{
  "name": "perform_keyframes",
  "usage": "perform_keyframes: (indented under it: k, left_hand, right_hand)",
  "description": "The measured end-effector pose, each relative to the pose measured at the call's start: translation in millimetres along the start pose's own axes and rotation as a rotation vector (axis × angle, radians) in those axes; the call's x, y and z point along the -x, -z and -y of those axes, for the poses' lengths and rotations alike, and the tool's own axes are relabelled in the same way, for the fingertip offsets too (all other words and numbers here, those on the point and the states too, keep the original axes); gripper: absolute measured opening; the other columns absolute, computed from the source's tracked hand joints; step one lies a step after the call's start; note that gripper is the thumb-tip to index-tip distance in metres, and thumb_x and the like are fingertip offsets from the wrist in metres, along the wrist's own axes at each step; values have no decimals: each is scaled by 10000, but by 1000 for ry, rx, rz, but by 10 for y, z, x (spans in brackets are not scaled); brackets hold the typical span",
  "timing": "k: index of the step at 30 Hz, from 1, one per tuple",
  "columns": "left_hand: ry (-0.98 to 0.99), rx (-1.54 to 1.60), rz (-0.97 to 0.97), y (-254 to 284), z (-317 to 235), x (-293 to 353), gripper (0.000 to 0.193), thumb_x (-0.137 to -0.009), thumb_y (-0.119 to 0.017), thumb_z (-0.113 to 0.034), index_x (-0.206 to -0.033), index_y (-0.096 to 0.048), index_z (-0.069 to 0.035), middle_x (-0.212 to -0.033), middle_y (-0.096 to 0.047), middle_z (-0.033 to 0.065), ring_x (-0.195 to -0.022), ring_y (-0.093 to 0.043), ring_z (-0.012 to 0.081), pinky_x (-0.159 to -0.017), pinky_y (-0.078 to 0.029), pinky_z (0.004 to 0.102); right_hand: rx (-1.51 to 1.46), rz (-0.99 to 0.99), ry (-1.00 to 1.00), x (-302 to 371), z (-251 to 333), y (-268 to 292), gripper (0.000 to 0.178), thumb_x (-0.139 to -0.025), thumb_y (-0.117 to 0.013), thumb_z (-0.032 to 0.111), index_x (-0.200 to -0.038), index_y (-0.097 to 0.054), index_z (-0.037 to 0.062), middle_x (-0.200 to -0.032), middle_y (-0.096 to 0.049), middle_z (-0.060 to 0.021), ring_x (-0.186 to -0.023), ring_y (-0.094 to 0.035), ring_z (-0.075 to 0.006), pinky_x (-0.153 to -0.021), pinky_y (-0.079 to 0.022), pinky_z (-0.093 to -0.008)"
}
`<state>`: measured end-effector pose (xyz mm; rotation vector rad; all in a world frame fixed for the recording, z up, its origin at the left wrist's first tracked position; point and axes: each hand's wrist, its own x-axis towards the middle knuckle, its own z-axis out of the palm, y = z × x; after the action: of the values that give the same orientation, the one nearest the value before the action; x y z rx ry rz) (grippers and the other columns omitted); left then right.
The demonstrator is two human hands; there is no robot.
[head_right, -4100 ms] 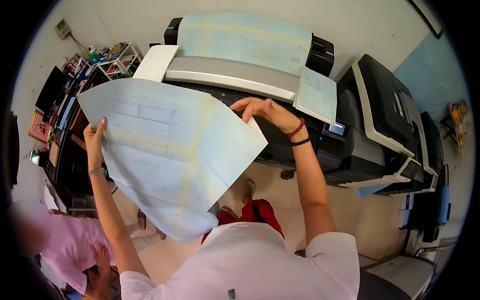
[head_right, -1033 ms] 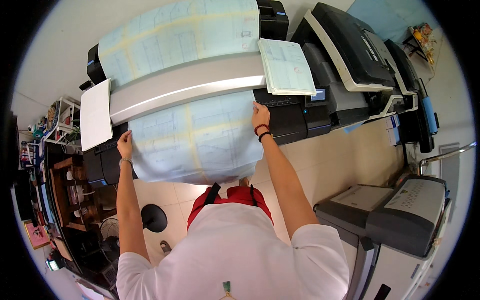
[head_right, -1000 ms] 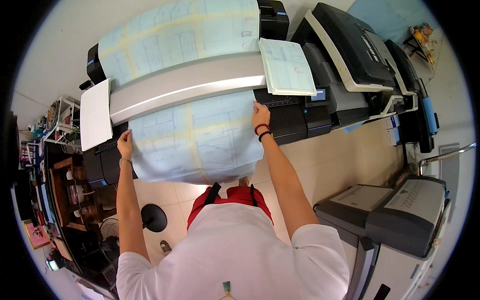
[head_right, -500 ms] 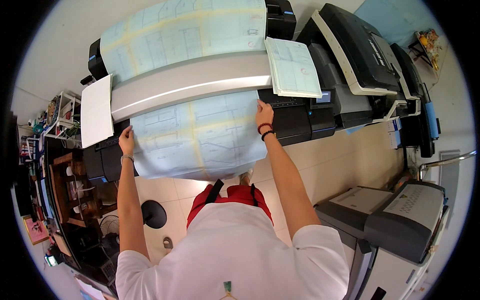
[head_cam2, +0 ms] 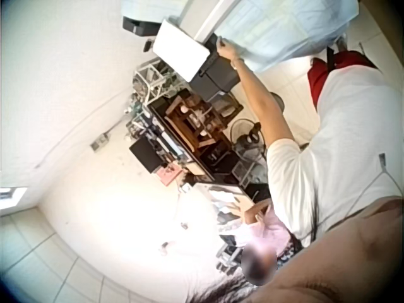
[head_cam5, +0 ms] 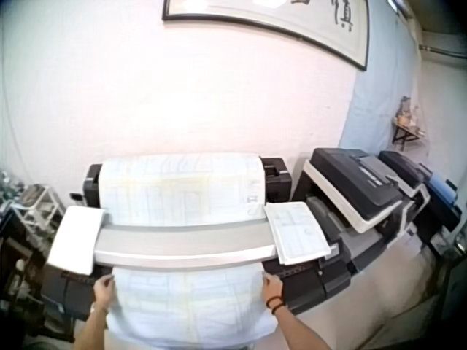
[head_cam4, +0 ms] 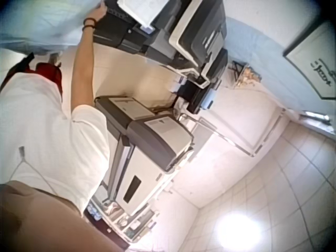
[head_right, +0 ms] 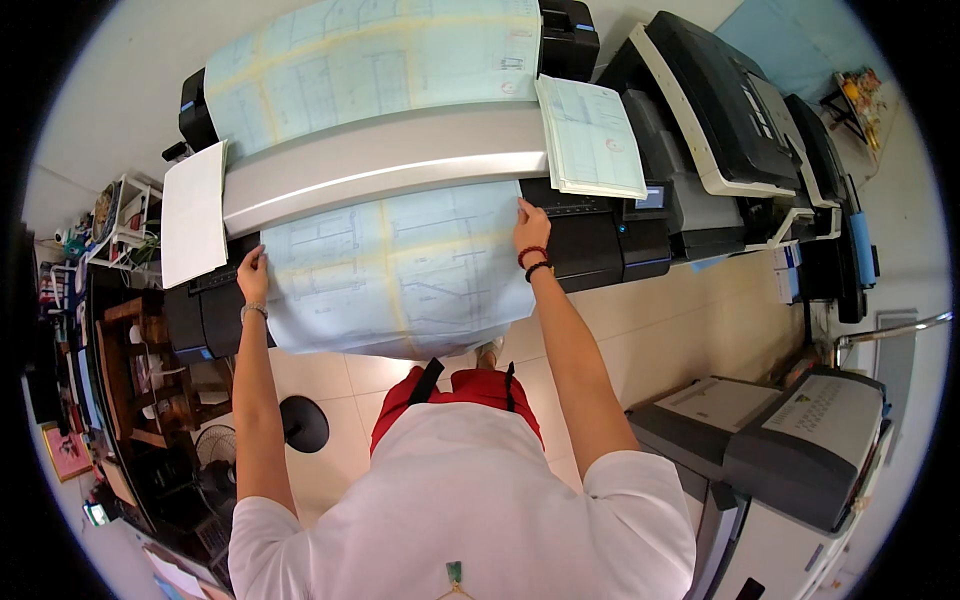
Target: The person organizes printed documents on a large format printer, folding a long blue print by hand and stacking white papers on the machine surface.
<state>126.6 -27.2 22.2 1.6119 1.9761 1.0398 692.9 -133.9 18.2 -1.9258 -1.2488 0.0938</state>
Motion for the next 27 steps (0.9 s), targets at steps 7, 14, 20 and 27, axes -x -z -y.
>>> perform_keyframes:
  k: [7, 14, 20, 27]
  left_hand:
    - [-7, 14, -5, -14, 58, -41, 257, -849, -660, -147, -1104, -691, -122, -784, -671, 100, -680, -612, 180, -662, -491, 324]
    - [252, 177, 118, 179, -30, -12, 380, -902, -637, -226, -1235, -575, -55, -774, -624, 1, -661, -576, 102, -618, -474, 268]
    - [568, 497, 566, 877, 41, 741, 183, -914, -632, -315, -968, -604, -142, -761, -564, -89, -651, -513, 4, -619, -435, 186]
    - [521, 414, 831, 1179, 658, 1742, 225, -875, -693, -243, -707, -559, -176, -671, -496, -114, -623, -430, 13, -632, -368, 177]
  right_hand:
    - [30, 30, -60, -34, -21, -15, 222, -880, -575, 62, -1075, -682, 73, -875, -633, -209, -828, -605, -386, -741, -496, -430]
    - [-176, 69, -333, -89, -166, 111, 402, -848, -686, 254, -1189, -618, 54, -680, -632, -70, -609, -584, -174, -613, -492, -320]
    - [-674, 601, -740, 503, -349, 910, 327, -906, -647, 305, -1149, -602, 91, -915, -633, 31, -780, -602, -76, -708, -499, -237]
    - [-531, 954, -679, 1370, -689, 1260, 286, -852, -709, 331, -992, -643, 90, -865, -594, 41, -737, -534, -65, -705, -443, -220]
